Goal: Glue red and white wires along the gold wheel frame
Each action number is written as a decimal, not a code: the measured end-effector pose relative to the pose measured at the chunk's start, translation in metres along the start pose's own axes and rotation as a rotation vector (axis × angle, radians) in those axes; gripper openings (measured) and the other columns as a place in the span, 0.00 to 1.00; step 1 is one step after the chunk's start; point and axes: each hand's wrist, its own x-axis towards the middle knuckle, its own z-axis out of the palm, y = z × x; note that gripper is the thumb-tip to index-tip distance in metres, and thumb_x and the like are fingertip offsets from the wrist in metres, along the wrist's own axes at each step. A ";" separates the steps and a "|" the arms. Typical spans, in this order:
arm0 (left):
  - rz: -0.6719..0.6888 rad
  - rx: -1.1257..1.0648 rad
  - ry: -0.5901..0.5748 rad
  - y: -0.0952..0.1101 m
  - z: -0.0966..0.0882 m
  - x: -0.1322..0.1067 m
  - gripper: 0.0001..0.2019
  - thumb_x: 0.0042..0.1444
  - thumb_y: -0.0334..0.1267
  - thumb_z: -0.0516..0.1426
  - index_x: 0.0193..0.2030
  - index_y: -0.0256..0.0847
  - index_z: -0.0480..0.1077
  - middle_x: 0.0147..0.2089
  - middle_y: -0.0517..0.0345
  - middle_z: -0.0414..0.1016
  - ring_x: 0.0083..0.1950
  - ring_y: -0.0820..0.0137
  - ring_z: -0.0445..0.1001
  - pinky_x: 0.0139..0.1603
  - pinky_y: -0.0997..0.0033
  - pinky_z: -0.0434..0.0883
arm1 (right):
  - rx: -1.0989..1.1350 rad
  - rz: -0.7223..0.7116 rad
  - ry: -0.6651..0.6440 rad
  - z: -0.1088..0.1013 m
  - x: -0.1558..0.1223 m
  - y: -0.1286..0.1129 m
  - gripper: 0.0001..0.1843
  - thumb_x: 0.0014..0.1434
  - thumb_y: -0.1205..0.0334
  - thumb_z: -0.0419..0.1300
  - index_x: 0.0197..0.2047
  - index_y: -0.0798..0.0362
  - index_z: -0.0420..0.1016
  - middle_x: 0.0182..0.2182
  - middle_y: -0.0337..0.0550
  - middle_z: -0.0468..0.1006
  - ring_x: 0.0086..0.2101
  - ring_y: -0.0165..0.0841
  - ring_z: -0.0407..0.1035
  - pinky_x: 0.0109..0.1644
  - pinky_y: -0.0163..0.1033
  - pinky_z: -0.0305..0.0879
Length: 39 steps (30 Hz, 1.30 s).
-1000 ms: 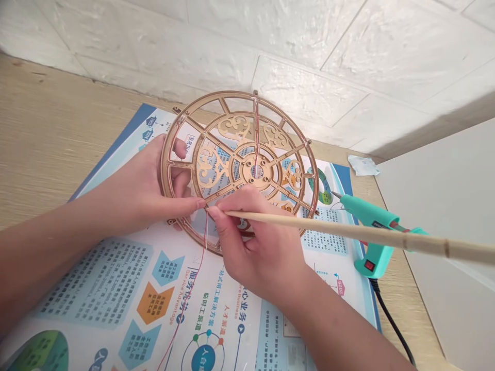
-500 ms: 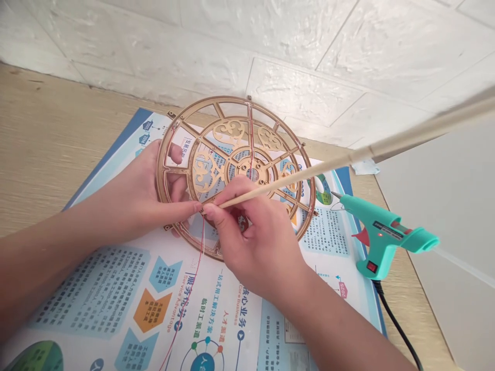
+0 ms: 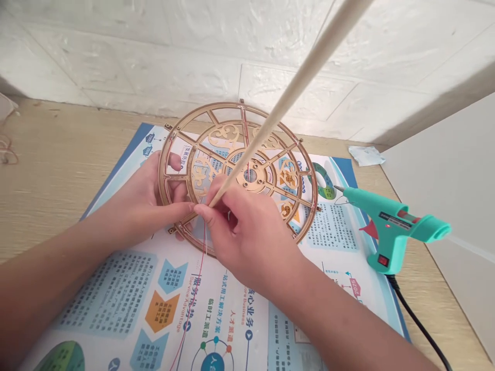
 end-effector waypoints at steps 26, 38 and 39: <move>0.085 0.218 0.090 0.004 0.005 -0.003 0.30 0.48 0.34 0.72 0.47 0.49 0.55 0.20 0.77 0.61 0.21 0.73 0.67 0.24 0.72 0.68 | 0.261 0.030 0.295 -0.017 -0.010 0.003 0.36 0.72 0.41 0.57 0.16 0.50 0.70 0.11 0.36 0.65 0.14 0.25 0.59 0.16 0.35 0.52; 0.001 0.335 0.157 0.012 0.015 -0.006 0.32 0.46 0.29 0.70 0.47 0.49 0.53 0.21 0.77 0.62 0.20 0.73 0.67 0.21 0.73 0.69 | 0.200 -0.089 0.209 -0.013 -0.011 0.009 0.34 0.71 0.55 0.61 0.17 0.52 0.52 0.14 0.31 0.52 0.18 0.23 0.48 0.21 0.36 0.47; 0.001 0.337 0.164 0.012 0.014 -0.006 0.32 0.46 0.29 0.70 0.47 0.49 0.54 0.21 0.77 0.62 0.20 0.73 0.66 0.21 0.74 0.68 | 0.184 -0.094 0.188 -0.011 -0.011 0.010 0.33 0.71 0.58 0.60 0.17 0.52 0.52 0.14 0.31 0.52 0.18 0.23 0.48 0.22 0.36 0.47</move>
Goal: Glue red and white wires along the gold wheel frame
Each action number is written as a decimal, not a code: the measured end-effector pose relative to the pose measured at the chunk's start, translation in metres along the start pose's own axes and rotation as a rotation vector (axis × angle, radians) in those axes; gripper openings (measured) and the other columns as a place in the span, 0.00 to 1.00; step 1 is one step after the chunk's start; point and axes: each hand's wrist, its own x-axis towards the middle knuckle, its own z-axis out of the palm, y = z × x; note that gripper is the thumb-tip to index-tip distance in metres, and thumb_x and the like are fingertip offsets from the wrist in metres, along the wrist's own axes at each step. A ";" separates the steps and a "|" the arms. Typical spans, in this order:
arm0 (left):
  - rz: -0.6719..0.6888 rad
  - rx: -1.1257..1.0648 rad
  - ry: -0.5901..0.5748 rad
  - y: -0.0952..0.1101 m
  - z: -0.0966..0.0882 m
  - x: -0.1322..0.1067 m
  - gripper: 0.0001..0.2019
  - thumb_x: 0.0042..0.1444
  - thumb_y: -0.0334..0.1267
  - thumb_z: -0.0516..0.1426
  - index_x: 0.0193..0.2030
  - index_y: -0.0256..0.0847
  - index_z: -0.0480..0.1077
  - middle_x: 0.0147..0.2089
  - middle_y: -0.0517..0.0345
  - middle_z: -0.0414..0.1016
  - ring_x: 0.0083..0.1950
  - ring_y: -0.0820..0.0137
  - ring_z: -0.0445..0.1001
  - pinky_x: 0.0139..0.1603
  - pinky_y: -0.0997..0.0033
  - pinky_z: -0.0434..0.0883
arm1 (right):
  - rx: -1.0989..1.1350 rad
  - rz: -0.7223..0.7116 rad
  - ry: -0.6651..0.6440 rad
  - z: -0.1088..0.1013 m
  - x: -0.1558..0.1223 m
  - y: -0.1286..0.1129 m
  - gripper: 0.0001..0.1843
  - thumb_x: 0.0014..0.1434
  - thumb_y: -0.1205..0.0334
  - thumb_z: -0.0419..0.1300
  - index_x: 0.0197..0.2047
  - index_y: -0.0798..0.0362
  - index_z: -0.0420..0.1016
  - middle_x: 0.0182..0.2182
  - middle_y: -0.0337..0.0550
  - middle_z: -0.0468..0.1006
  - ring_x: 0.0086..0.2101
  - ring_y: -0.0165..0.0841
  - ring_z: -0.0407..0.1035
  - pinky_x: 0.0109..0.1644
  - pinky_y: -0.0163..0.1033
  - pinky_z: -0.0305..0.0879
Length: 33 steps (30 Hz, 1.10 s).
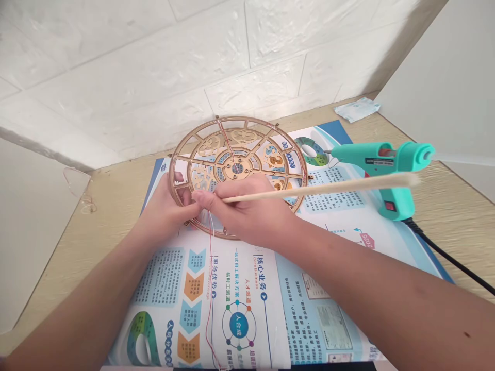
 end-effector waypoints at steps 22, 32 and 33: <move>0.126 -0.274 -0.180 -0.007 -0.007 -0.004 0.26 0.55 0.37 0.65 0.50 0.50 0.51 0.22 0.72 0.74 0.18 0.70 0.72 0.18 0.73 0.75 | -0.359 -0.146 -0.237 -0.004 -0.002 -0.009 0.24 0.71 0.65 0.58 0.22 0.53 0.60 0.17 0.31 0.60 0.19 0.23 0.53 0.26 0.34 0.49; 0.181 -0.309 -0.177 -0.006 -0.003 -0.009 0.22 0.62 0.36 0.63 0.49 0.50 0.51 0.22 0.73 0.74 0.16 0.71 0.72 0.16 0.73 0.75 | -0.408 -0.208 -0.341 -0.006 -0.007 -0.013 0.20 0.73 0.66 0.52 0.27 0.53 0.64 0.22 0.35 0.65 0.24 0.26 0.58 0.29 0.36 0.51; 0.184 -0.301 -0.168 -0.005 -0.002 -0.010 0.22 0.62 0.35 0.63 0.49 0.50 0.51 0.22 0.73 0.74 0.16 0.71 0.72 0.16 0.73 0.75 | -0.398 -0.209 -0.343 -0.006 -0.007 -0.013 0.20 0.73 0.66 0.52 0.27 0.52 0.63 0.23 0.35 0.64 0.24 0.26 0.57 0.29 0.36 0.51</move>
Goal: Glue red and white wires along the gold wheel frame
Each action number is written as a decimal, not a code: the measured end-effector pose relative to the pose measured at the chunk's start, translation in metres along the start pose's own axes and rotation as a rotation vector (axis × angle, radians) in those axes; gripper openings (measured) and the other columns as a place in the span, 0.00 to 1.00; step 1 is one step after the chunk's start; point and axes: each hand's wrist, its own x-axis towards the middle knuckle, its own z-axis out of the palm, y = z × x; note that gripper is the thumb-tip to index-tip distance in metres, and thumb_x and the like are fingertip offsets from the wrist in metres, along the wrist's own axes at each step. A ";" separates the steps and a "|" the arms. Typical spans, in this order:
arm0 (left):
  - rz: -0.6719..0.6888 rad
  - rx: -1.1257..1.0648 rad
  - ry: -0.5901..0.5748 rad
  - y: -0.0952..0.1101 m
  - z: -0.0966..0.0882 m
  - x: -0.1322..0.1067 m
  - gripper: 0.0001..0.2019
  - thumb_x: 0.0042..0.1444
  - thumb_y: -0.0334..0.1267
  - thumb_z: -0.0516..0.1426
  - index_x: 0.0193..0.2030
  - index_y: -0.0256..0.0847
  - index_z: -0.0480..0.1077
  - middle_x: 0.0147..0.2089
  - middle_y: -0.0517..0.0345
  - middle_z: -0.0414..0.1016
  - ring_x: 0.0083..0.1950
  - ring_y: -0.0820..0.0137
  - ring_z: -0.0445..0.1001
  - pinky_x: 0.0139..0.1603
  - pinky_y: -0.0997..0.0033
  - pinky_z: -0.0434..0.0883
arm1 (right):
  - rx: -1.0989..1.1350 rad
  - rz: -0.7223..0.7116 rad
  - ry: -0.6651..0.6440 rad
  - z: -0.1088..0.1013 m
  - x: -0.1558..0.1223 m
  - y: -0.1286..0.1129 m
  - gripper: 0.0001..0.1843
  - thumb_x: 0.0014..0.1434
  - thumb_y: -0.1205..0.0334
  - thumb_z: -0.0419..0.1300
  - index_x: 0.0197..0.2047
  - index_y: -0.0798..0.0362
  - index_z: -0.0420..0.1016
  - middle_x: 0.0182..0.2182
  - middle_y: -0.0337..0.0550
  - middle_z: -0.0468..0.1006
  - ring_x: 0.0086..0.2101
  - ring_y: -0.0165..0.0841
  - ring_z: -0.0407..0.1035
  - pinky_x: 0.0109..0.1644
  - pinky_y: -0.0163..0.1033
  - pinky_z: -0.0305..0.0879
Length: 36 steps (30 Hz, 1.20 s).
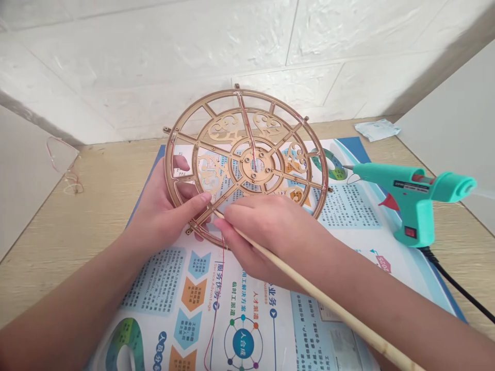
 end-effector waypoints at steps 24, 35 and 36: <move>0.041 0.107 0.079 0.003 0.003 -0.002 0.24 0.58 0.37 0.67 0.48 0.50 0.53 0.22 0.70 0.75 0.18 0.69 0.74 0.18 0.72 0.72 | 0.129 0.145 -0.015 -0.008 0.005 -0.002 0.24 0.71 0.66 0.53 0.23 0.51 0.50 0.18 0.30 0.51 0.19 0.23 0.47 0.25 0.35 0.45; 0.057 0.092 0.089 0.007 0.008 -0.009 0.24 0.57 0.35 0.69 0.47 0.50 0.55 0.23 0.69 0.77 0.19 0.68 0.75 0.17 0.70 0.73 | 0.181 0.363 -0.048 -0.008 0.004 -0.014 0.26 0.70 0.62 0.54 0.21 0.52 0.51 0.16 0.31 0.53 0.18 0.23 0.49 0.23 0.36 0.46; 0.057 0.090 0.100 0.009 0.009 -0.010 0.25 0.57 0.35 0.69 0.46 0.50 0.55 0.23 0.69 0.77 0.19 0.68 0.75 0.17 0.70 0.73 | 0.178 0.357 -0.043 -0.008 0.003 -0.014 0.26 0.70 0.62 0.54 0.21 0.53 0.51 0.16 0.31 0.53 0.18 0.23 0.49 0.23 0.36 0.46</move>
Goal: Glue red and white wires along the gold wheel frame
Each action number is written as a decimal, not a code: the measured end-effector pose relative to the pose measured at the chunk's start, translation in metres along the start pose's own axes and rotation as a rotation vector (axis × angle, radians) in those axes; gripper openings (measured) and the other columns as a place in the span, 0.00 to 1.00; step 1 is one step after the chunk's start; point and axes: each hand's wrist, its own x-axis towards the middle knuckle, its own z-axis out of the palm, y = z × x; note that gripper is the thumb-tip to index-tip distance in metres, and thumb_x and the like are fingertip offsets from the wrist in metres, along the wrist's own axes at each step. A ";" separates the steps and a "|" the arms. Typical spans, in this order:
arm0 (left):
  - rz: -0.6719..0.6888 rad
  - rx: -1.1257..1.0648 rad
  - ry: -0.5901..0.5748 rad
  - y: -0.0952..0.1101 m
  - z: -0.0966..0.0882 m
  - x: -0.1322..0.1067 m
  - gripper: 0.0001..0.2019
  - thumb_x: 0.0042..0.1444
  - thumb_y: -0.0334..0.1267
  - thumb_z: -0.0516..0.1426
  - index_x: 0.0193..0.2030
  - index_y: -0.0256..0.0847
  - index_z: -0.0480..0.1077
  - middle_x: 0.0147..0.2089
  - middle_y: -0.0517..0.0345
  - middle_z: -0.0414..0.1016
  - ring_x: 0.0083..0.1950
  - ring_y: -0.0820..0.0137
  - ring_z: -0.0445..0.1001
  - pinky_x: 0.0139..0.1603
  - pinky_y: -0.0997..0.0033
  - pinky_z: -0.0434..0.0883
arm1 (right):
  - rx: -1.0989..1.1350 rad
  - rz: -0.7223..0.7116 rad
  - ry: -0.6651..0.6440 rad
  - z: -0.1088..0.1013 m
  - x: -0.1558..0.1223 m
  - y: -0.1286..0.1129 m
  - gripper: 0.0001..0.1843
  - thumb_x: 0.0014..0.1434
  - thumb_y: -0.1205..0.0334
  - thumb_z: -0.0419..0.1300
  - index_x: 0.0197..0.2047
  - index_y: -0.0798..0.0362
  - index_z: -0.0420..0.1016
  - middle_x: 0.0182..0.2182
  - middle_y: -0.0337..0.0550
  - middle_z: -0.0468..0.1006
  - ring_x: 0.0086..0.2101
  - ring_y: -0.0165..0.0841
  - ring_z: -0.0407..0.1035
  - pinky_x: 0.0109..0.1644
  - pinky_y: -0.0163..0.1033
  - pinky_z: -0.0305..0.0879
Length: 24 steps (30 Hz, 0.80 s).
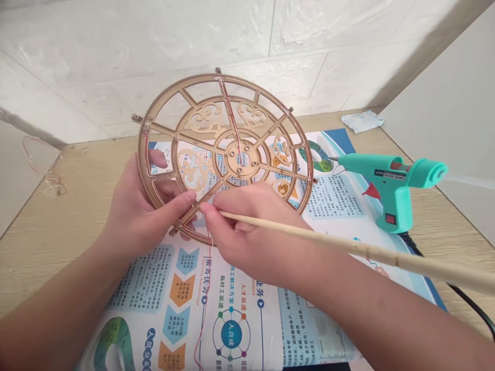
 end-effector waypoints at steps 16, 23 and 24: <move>-0.037 -0.006 -0.007 0.003 0.004 -0.002 0.24 0.59 0.36 0.67 0.47 0.52 0.52 0.21 0.75 0.74 0.16 0.67 0.74 0.15 0.69 0.75 | -0.345 -0.320 0.116 0.007 -0.009 0.005 0.19 0.72 0.66 0.51 0.26 0.51 0.61 0.21 0.36 0.63 0.23 0.29 0.53 0.28 0.40 0.44; -0.042 0.014 0.072 0.005 0.007 -0.004 0.25 0.56 0.35 0.69 0.47 0.51 0.55 0.23 0.71 0.76 0.17 0.67 0.75 0.16 0.70 0.73 | 0.052 -0.141 0.168 -0.008 0.001 0.011 0.25 0.69 0.66 0.55 0.19 0.53 0.59 0.14 0.32 0.58 0.17 0.23 0.52 0.23 0.35 0.50; -0.042 0.012 0.070 0.005 0.006 -0.004 0.25 0.57 0.36 0.69 0.47 0.51 0.55 0.22 0.71 0.76 0.17 0.68 0.74 0.16 0.71 0.73 | 0.072 -0.121 0.162 -0.008 0.001 0.011 0.25 0.69 0.66 0.56 0.19 0.53 0.61 0.14 0.32 0.60 0.17 0.23 0.53 0.23 0.34 0.50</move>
